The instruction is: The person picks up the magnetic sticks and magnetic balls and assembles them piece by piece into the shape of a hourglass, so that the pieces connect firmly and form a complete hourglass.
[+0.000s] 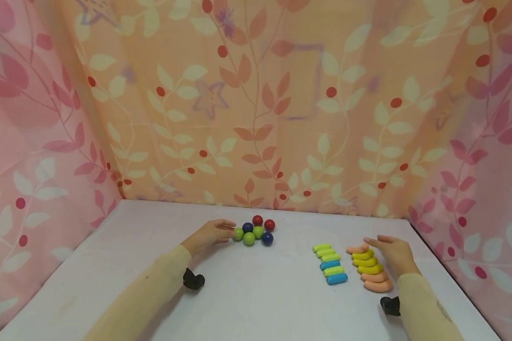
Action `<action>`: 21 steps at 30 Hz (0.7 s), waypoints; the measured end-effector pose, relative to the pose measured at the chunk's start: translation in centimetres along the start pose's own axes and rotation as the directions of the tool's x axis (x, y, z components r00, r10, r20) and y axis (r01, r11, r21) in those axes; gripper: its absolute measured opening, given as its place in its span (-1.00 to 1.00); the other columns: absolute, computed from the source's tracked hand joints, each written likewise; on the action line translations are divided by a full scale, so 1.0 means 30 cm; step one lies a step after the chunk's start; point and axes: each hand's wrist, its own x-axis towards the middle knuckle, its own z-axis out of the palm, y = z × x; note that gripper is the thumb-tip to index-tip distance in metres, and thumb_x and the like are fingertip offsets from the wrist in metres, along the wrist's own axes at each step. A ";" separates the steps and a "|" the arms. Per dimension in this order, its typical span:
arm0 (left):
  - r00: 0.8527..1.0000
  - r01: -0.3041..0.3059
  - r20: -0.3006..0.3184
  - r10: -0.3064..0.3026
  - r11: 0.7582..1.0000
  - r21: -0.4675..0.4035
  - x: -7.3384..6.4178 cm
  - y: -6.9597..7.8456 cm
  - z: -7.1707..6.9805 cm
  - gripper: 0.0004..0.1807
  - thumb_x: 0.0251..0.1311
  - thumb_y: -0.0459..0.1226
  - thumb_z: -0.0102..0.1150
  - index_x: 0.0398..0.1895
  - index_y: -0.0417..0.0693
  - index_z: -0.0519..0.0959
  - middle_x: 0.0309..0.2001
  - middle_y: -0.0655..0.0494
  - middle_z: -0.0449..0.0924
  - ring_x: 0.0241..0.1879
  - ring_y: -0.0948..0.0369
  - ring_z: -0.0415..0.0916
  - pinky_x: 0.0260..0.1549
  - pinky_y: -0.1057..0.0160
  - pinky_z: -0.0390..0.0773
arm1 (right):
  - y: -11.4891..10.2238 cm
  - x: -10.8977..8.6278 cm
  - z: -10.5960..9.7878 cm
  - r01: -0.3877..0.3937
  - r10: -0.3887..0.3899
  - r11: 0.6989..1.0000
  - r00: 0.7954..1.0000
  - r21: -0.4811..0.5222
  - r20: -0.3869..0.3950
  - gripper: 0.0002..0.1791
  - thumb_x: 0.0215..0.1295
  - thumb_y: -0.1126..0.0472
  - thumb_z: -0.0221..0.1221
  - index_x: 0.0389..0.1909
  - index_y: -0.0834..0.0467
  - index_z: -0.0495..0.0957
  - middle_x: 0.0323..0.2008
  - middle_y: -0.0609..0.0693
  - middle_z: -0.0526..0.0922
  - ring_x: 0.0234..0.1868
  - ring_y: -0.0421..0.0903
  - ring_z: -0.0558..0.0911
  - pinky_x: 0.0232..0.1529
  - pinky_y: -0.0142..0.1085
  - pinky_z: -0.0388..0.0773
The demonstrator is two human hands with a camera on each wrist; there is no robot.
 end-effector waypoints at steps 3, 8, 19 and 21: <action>1.000 -0.001 -0.004 0.001 1.000 0.011 0.011 0.002 -0.001 -0.53 0.22 -0.21 0.34 0.17 -0.18 0.56 0.18 -0.04 0.60 0.05 0.18 0.61 0.15 0.15 0.60 | 0.003 0.009 -0.001 0.011 -0.011 1.000 1.000 -0.011 -0.008 0.26 0.17 -0.51 0.09 0.54 0.33 -0.11 0.53 0.43 -0.12 0.52 0.41 -0.05 0.45 0.29 0.00; 0.999 0.020 -0.029 -0.018 0.999 0.048 0.020 0.011 0.004 -0.56 0.21 -0.18 0.35 0.13 -0.14 0.59 0.17 -0.01 0.61 0.08 0.17 0.59 0.17 0.15 0.58 | -0.004 0.022 0.010 -0.036 0.037 0.999 0.998 0.030 -0.042 0.26 0.14 -0.48 0.16 0.55 0.30 -0.10 0.52 0.44 -0.10 0.50 0.38 0.03 0.44 0.29 0.04; 0.999 0.024 -0.040 -0.020 0.994 0.110 0.021 0.014 0.028 -0.64 0.14 -0.23 0.41 0.02 -0.08 0.66 -0.04 0.05 0.71 -0.05 0.23 0.60 0.06 0.22 0.62 | 0.019 0.050 0.021 -0.097 0.102 0.990 0.994 0.098 -0.045 0.04 0.27 -0.22 0.24 0.51 0.33 0.04 0.51 0.41 0.00 0.49 0.37 0.05 0.47 0.26 0.03; 0.999 0.018 -0.037 -0.013 0.992 0.123 0.021 0.013 0.029 -0.65 0.14 -0.23 0.41 0.01 -0.09 0.67 -0.06 0.05 0.72 -0.07 0.24 0.60 0.04 0.22 0.62 | 0.025 0.056 0.020 -0.086 0.089 0.992 0.995 0.089 -0.041 -0.02 0.31 -0.17 0.23 0.49 0.35 0.07 0.50 0.41 0.03 0.48 0.37 0.07 0.47 0.25 0.06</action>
